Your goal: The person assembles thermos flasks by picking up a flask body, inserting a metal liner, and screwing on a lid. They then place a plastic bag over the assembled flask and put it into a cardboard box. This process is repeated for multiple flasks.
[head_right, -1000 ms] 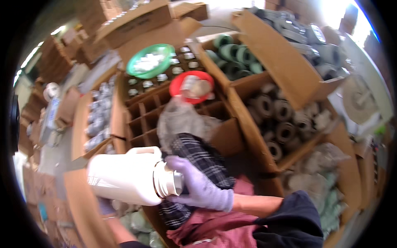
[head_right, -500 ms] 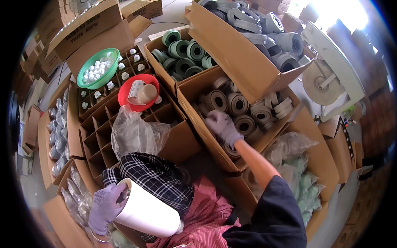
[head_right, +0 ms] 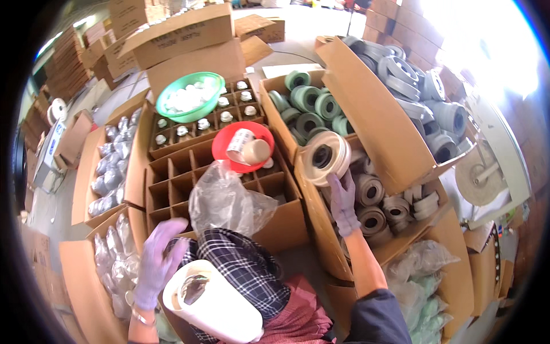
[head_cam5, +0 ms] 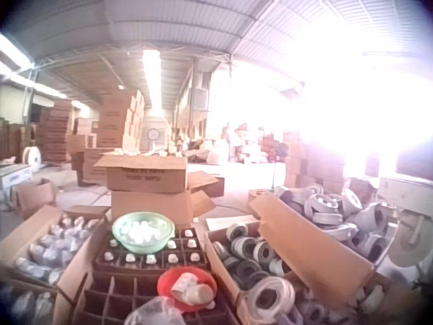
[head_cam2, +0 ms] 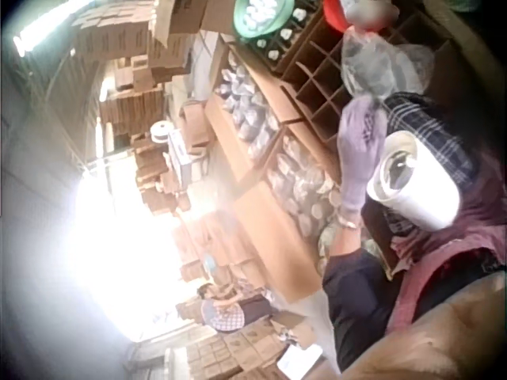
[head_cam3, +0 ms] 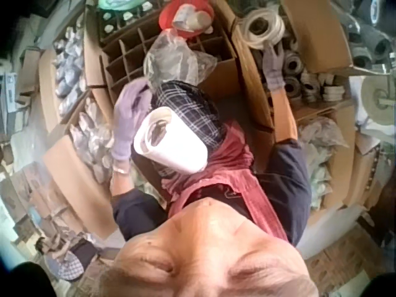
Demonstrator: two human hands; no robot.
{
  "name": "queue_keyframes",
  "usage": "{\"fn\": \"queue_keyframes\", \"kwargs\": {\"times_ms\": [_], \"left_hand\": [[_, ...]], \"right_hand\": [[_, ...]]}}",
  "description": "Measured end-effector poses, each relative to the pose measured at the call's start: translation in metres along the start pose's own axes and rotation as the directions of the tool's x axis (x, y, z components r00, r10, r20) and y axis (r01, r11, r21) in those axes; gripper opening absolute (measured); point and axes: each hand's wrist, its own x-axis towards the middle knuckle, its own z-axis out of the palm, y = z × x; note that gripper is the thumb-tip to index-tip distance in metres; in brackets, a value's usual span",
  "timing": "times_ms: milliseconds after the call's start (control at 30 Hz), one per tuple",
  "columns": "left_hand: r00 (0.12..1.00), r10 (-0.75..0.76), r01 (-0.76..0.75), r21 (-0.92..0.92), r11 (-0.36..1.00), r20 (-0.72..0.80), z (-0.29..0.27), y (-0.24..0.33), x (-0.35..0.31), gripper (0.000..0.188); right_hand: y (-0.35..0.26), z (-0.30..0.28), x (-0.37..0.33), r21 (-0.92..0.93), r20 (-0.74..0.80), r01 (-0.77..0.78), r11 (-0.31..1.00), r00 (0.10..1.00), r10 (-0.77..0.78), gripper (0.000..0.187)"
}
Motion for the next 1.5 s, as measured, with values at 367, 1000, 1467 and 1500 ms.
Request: {"fn": "queue_keyframes", "kwargs": {"times_ms": [367,1000,1467,1500], "left_hand": [[0.922,-0.318,-0.025,-0.85,0.526,-0.223,-0.01,0.009,0.008,0.051],[0.955,-0.296,-0.023,-1.0,0.0,-0.023,-0.003,-0.021,-0.041,0.08],[0.916,-0.353,0.018,-0.859,0.512,-0.191,0.006,-0.04,-0.044,0.075],[0.926,-0.332,0.034,-0.836,0.548,-0.18,0.006,-0.038,-0.048,0.065]], "right_hand": [[-0.098,0.197,-0.072,-0.422,0.57,0.768,0.481,0.638,-0.518,0.061],[-0.119,0.279,-0.111,-0.169,0.821,0.794,0.583,0.441,-0.363,0.058],[-0.118,0.26,-0.078,0.066,0.969,0.981,-0.181,-0.106,-0.224,0.06],[-0.115,0.262,-0.071,0.101,0.936,0.959,-0.264,-0.182,-0.302,0.053]]}}
